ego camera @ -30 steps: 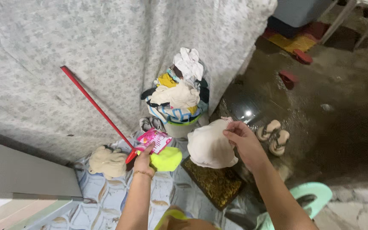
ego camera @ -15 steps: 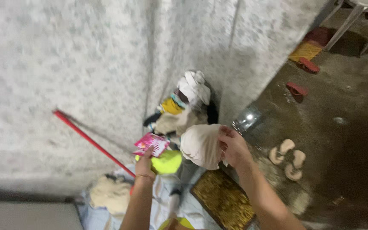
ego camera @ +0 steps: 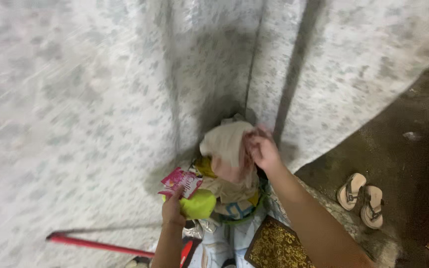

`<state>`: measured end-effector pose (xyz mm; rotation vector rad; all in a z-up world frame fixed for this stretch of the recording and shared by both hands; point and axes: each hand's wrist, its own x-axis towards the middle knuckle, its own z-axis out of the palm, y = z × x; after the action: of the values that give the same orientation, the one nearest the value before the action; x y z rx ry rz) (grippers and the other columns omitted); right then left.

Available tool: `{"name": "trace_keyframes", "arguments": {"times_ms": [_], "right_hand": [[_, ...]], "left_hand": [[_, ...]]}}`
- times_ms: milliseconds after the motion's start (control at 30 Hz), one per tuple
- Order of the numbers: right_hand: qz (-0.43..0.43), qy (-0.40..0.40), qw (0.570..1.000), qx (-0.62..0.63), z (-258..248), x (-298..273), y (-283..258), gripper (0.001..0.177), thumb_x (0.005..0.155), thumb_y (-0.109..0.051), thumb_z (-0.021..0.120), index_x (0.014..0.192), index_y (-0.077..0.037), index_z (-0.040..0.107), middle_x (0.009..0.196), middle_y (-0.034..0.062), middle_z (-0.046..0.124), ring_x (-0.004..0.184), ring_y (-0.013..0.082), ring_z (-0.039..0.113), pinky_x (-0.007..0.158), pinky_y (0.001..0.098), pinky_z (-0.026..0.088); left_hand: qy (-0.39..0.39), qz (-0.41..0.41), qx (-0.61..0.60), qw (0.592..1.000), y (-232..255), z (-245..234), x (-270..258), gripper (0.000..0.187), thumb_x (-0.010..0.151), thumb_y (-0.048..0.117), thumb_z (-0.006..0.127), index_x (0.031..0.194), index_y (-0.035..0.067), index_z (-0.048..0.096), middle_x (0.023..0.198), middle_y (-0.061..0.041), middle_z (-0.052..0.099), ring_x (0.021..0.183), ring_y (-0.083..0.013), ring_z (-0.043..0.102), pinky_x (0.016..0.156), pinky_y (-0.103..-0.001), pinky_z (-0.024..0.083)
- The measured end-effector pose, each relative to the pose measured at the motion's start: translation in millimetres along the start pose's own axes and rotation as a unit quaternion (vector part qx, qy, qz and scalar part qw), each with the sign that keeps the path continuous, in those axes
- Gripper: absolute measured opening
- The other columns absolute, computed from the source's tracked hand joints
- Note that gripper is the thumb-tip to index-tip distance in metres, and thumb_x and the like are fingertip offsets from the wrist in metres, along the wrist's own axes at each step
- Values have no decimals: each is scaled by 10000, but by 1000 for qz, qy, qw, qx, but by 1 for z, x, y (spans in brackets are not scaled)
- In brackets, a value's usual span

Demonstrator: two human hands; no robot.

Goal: The person wipes a green plastic chair with a yellow cloth, then picks up a pink snack packet and a white cloth. They walk to a kitchen sink area, place the items down, and open an orange snack packet. The person then washes their hands under running water.

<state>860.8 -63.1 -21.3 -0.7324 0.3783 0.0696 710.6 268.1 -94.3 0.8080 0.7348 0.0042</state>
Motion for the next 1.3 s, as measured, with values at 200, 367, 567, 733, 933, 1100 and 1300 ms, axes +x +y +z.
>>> {"name": "trace_keyframes", "arguments": {"times_ms": [200,367,567,733,933,1100,1300], "right_hand": [[-30,-5,927,-374,-33,68,52,757,911,10,598,1594,-162,320,1576,168,400,1297,266,521,928,371,531],[32,-17,893,-449,-78,56,101,693,949,-49,620,1578,-165,354,1576,82,398,1360,220,448,1041,348,439],[80,18,901,-427,-76,-4,52,489,961,-119,544,1450,-153,551,1441,56,585,1266,231,574,1055,392,470],[47,66,926,-368,-75,-79,-30,429,933,-98,619,1362,-104,610,1412,71,621,1198,202,629,1023,388,497],[-23,109,943,-312,-121,-188,-96,385,924,-107,615,1307,-79,637,1340,56,656,1150,166,645,996,345,494],[-23,194,939,-284,-175,-276,-119,413,918,-97,605,1330,-106,613,1325,32,656,1150,160,638,955,334,486],[-54,249,941,-222,-244,-373,-127,406,920,-95,614,1326,-98,617,1317,47,652,1185,183,642,973,356,507]], "left_hand": [[10,-56,18,998,-25,6,44,334,886,165,700,1200,66,645,996,-61,705,826,-252,686,704,-433,588],[19,-107,52,993,-37,11,55,344,874,156,707,1202,82,636,1008,-61,718,819,-246,698,703,-421,574],[-24,-136,121,983,-34,57,47,387,863,167,762,1209,20,669,1073,-86,740,858,-235,709,732,-391,581],[-96,-210,172,958,-47,110,24,372,842,188,746,1174,30,692,1016,-86,739,836,-251,698,727,-411,574],[-267,-192,209,921,-110,154,-10,322,882,155,780,1144,-3,680,978,-78,717,830,-212,688,729,-359,559],[-333,-251,241,876,-156,184,-68,305,849,152,740,1140,77,692,1003,-48,742,871,-192,722,754,-358,583],[-402,-273,266,833,-205,212,-153,335,854,113,747,1174,45,678,1057,-97,749,905,-239,739,792,-411,609]]}}
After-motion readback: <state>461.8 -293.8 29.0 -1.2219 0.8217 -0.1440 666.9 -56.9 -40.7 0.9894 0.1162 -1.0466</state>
